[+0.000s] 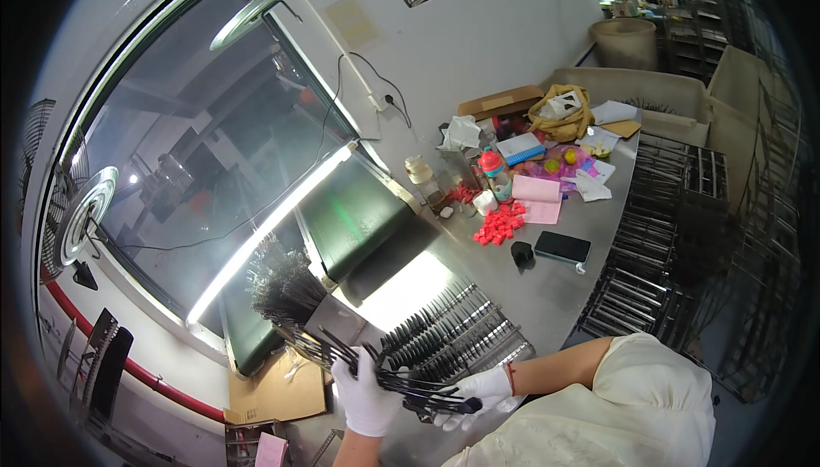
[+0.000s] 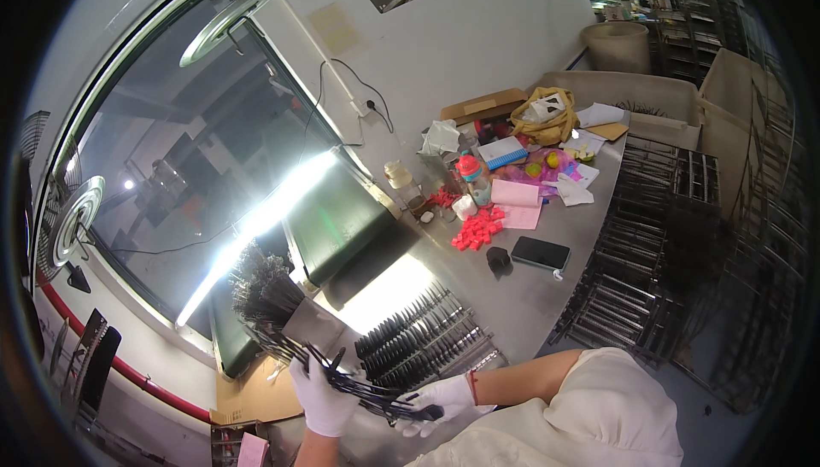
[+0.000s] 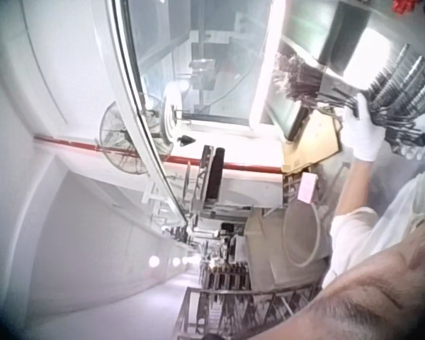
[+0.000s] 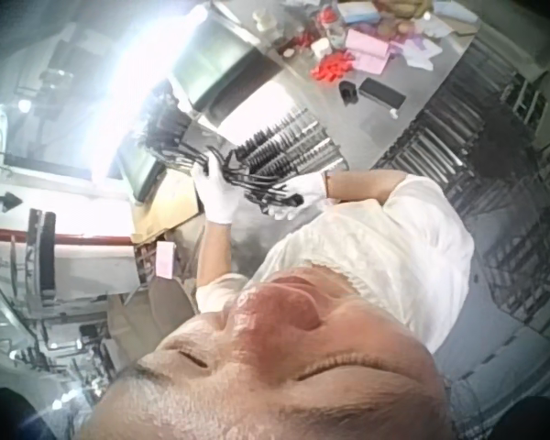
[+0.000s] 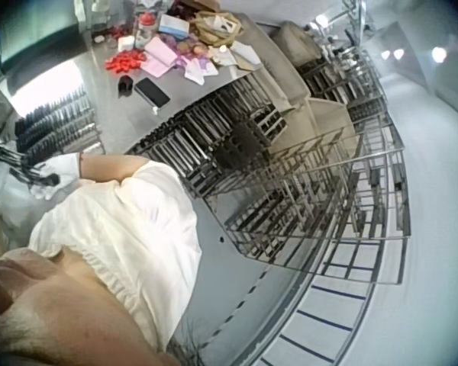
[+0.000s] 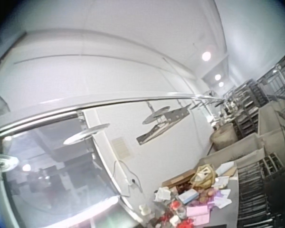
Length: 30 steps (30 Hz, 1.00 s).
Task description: The person assembles small black components onto metal racks at a workbench. They repeatedly pick up components, place them into slots on the racks, and move the racks between the workbench and a nearby conveyor belt. The person wears white gloves and handles the parts by hand.
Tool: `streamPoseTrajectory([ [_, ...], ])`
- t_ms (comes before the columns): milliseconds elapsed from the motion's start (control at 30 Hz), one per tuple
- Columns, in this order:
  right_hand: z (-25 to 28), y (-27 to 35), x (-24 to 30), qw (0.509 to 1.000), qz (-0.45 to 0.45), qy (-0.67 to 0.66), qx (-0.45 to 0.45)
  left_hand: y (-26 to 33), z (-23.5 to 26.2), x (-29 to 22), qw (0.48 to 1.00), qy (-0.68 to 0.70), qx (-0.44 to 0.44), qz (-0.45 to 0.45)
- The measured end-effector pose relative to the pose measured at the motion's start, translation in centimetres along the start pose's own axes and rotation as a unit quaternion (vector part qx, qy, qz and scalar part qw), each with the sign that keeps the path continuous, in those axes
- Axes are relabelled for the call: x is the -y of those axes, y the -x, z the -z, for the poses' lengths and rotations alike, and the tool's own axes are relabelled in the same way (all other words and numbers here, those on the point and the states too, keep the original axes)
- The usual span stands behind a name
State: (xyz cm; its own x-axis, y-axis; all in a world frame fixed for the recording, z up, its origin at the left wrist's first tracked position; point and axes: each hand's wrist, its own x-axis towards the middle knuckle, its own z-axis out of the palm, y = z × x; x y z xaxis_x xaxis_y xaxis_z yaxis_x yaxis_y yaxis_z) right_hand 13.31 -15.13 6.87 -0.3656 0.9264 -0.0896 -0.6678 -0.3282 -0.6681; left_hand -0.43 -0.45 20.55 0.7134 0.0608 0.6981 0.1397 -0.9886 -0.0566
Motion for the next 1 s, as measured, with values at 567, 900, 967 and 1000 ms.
streamPoseTrajectory([
  [567,2.4,-2.8,0.4,0.433,0.394,0.807,-0.083,0.7,-2.3,-3.1,0.997,0.003,0.04,0.064],
  [900,0.3,-3.1,2.0,0.986,0.046,0.15,-0.056,2.9,-3.9,-2.5,0.928,0.288,-0.153,0.18],
  [967,3.8,-6.0,0.5,0.981,0.022,-0.189,0.045,2.4,-4.8,-3.3,0.914,0.315,-0.053,0.252],
  [1000,2.4,-5.8,0.3,0.969,0.096,-0.221,-0.048,1.7,-4.5,-3.2,0.951,0.222,-0.032,0.214],
])
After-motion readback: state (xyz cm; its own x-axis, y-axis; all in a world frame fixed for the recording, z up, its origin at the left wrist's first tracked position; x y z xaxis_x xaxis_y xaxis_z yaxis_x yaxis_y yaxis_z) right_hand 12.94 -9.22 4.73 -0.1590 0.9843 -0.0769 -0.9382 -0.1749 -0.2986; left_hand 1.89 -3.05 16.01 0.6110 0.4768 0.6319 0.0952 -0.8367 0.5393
